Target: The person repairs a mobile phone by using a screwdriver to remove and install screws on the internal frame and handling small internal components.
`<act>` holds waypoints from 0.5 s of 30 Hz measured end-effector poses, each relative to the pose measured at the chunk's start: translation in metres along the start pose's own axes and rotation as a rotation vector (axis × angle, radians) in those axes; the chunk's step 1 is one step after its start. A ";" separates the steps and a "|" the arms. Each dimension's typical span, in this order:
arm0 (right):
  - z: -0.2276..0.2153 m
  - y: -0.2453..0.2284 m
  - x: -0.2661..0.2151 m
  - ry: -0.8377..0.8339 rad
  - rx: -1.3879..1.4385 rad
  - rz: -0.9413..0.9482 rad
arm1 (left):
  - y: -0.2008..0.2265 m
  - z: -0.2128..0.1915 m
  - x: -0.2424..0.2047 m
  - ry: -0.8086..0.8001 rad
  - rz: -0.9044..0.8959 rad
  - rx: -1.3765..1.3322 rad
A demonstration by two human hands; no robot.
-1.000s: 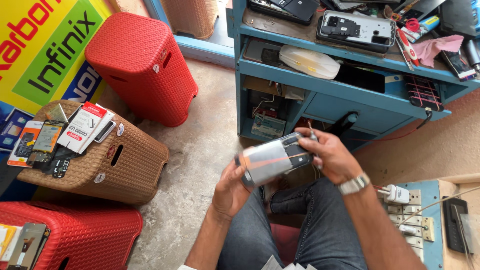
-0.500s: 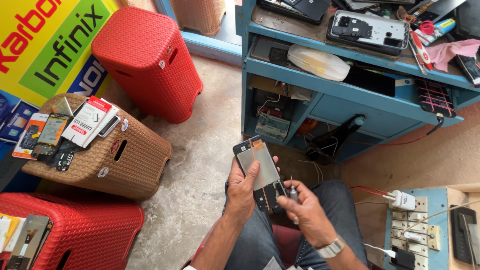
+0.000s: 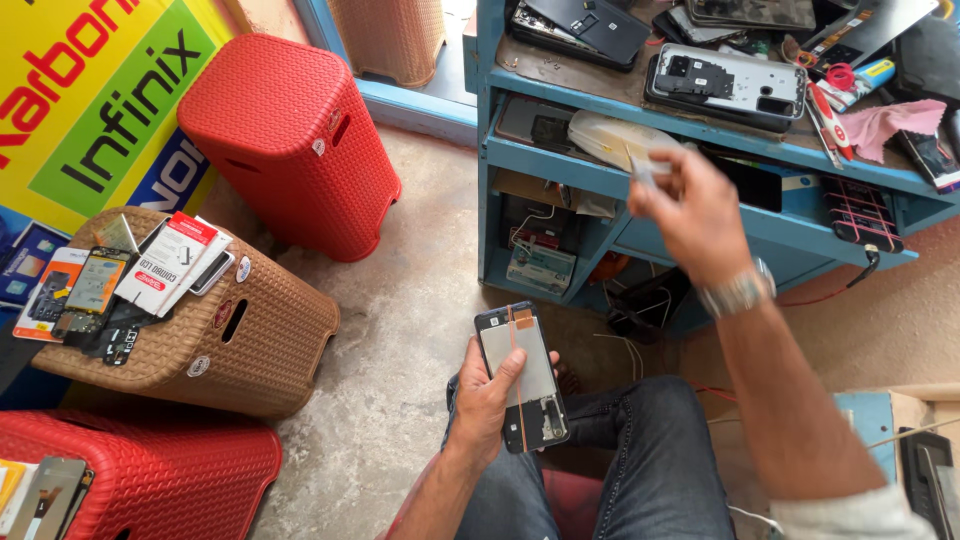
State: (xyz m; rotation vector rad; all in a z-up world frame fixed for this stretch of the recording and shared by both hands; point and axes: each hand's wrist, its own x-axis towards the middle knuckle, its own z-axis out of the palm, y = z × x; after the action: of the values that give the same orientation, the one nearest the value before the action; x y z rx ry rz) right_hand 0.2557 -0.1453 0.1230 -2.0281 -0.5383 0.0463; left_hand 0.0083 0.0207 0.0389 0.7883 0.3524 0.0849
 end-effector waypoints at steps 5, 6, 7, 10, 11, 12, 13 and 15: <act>0.019 0.004 0.102 0.184 -0.405 -0.233 | -0.003 -0.004 0.003 0.006 0.022 0.020; 0.024 0.008 0.118 0.190 -0.409 -0.216 | -0.003 -0.004 0.003 0.006 0.030 0.028; 0.030 0.012 0.132 0.197 -0.414 -0.199 | -0.003 -0.004 0.003 -0.002 0.035 0.034; 0.043 0.024 0.166 0.200 -0.409 -0.194 | 0.000 -0.004 0.003 -0.017 0.038 0.047; 0.045 0.027 0.174 0.197 -0.404 -0.200 | 0.000 -0.004 0.002 -0.014 0.032 0.049; 0.047 0.030 0.180 0.188 -0.407 -0.202 | 0.001 -0.003 0.003 -0.010 0.026 0.051; 0.050 0.032 0.185 0.179 -0.409 -0.204 | 0.001 -0.003 0.003 -0.012 0.029 0.048; 0.053 0.034 0.191 0.167 -0.428 -0.236 | 0.001 -0.003 0.004 -0.017 0.033 0.043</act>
State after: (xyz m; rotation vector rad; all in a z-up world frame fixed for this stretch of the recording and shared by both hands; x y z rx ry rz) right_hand 0.4260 -0.0403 0.1035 -2.3365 -0.7223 -0.4090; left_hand 0.0106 0.0243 0.0366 0.8366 0.3261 0.1014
